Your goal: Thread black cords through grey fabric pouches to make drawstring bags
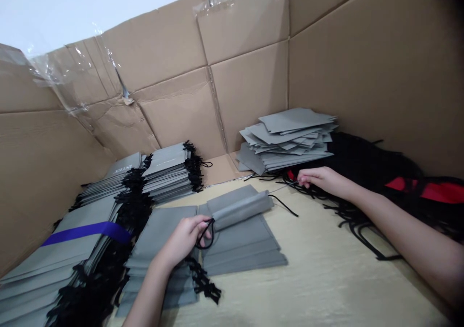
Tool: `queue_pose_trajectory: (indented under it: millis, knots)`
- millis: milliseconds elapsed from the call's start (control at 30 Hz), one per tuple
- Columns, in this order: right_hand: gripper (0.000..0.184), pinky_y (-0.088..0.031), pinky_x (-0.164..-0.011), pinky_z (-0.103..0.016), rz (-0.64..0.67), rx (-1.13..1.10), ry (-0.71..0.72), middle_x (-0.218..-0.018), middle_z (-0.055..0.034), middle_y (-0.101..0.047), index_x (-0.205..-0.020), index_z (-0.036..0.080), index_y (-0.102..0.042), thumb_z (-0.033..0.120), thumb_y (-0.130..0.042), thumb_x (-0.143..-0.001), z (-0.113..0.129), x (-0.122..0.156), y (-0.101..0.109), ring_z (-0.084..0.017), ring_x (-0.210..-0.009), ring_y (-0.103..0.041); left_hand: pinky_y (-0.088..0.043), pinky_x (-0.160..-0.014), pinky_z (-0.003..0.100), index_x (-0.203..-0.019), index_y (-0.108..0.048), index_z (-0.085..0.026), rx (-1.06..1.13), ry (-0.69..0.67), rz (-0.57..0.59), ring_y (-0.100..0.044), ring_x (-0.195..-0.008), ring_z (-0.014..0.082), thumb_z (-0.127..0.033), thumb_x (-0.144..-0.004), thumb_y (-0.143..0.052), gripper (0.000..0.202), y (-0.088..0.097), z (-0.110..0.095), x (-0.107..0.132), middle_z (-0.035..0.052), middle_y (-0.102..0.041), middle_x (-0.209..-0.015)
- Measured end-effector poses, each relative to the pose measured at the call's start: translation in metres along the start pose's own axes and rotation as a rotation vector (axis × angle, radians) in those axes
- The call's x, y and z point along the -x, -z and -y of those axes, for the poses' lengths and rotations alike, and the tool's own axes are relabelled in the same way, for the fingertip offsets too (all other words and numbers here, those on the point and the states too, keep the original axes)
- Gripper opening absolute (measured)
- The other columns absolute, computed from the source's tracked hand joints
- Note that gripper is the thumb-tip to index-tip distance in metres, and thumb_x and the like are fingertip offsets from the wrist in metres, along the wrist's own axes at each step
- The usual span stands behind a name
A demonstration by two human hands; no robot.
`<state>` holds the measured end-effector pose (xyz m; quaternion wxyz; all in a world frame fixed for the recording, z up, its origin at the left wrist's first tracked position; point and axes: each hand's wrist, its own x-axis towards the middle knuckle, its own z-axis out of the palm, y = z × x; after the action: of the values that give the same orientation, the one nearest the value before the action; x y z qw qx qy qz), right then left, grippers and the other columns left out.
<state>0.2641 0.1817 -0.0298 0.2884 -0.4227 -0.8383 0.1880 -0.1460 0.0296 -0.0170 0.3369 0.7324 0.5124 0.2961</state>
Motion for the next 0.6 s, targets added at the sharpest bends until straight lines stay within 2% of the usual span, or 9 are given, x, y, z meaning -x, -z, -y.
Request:
queue_pose_trajectory:
  millis: [233, 333, 467, 533, 600]
  knots:
    - [0.035, -0.035, -0.065, -0.028, 0.009, -0.032, -0.019, -0.063, -0.0032, -0.057, -0.067, 0.017, -0.055, 0.044, -0.042, -0.084, 0.003, 0.0, 0.001, -0.017, -0.062, -0.05, -0.045, -0.056, 0.025, -0.096, -0.061, -0.01, -0.035, 0.027, -0.036, -0.057, -0.05, 0.0123, -0.037, -0.087, -0.035, 0.039, 0.016, 0.005, 0.002, 0.0052, -0.065, -0.071]
    - [0.034, -0.035, -0.064, -0.028, 0.014, -0.044, -0.027, -0.063, -0.0033, -0.057, -0.068, 0.017, -0.056, 0.044, -0.043, -0.084, 0.002, 0.0, 0.0, -0.017, -0.062, -0.05, -0.044, -0.055, 0.025, -0.1, -0.06, -0.011, -0.026, 0.028, -0.042, -0.057, -0.05, 0.0125, -0.039, -0.087, -0.037, 0.039, 0.015, 0.009, 0.0, 0.0052, -0.066, -0.071]
    - [0.034, -0.035, -0.064, -0.028, 0.024, -0.06, -0.031, -0.063, -0.0028, -0.056, -0.067, 0.016, -0.057, 0.044, -0.045, -0.083, 0.002, 0.0, 0.0, -0.018, -0.062, -0.051, -0.043, -0.052, 0.024, -0.095, -0.063, -0.012, -0.057, 0.023, -0.093, -0.054, -0.049, 0.013, -0.041, -0.086, -0.038, 0.039, 0.012, 0.01, -0.001, 0.004, -0.065, -0.067]
    - [0.035, -0.035, -0.063, -0.028, 0.032, -0.072, -0.033, -0.062, -0.0025, -0.056, -0.067, 0.016, -0.057, 0.045, -0.045, -0.083, 0.005, 0.0, 0.0, -0.017, -0.062, -0.05, -0.043, -0.056, 0.025, -0.094, -0.063, -0.013, -0.076, 0.023, -0.142, -0.057, -0.056, 0.0152, -0.043, -0.086, -0.038, 0.039, 0.013, 0.008, 0.0, 0.005, -0.066, -0.07]
    - [0.036, -0.035, -0.062, -0.028, 0.039, -0.085, -0.033, -0.062, -0.0022, -0.055, -0.067, 0.015, -0.057, 0.045, -0.044, -0.083, 0.012, 0.001, -0.001, -0.017, -0.061, -0.049, -0.045, -0.069, 0.028, -0.098, -0.062, -0.015, -0.122, 0.001, -0.246, -0.061, -0.076, 0.019, -0.043, -0.086, -0.039, 0.038, 0.015, 0.003, 0.001, 0.0074, -0.067, -0.085]
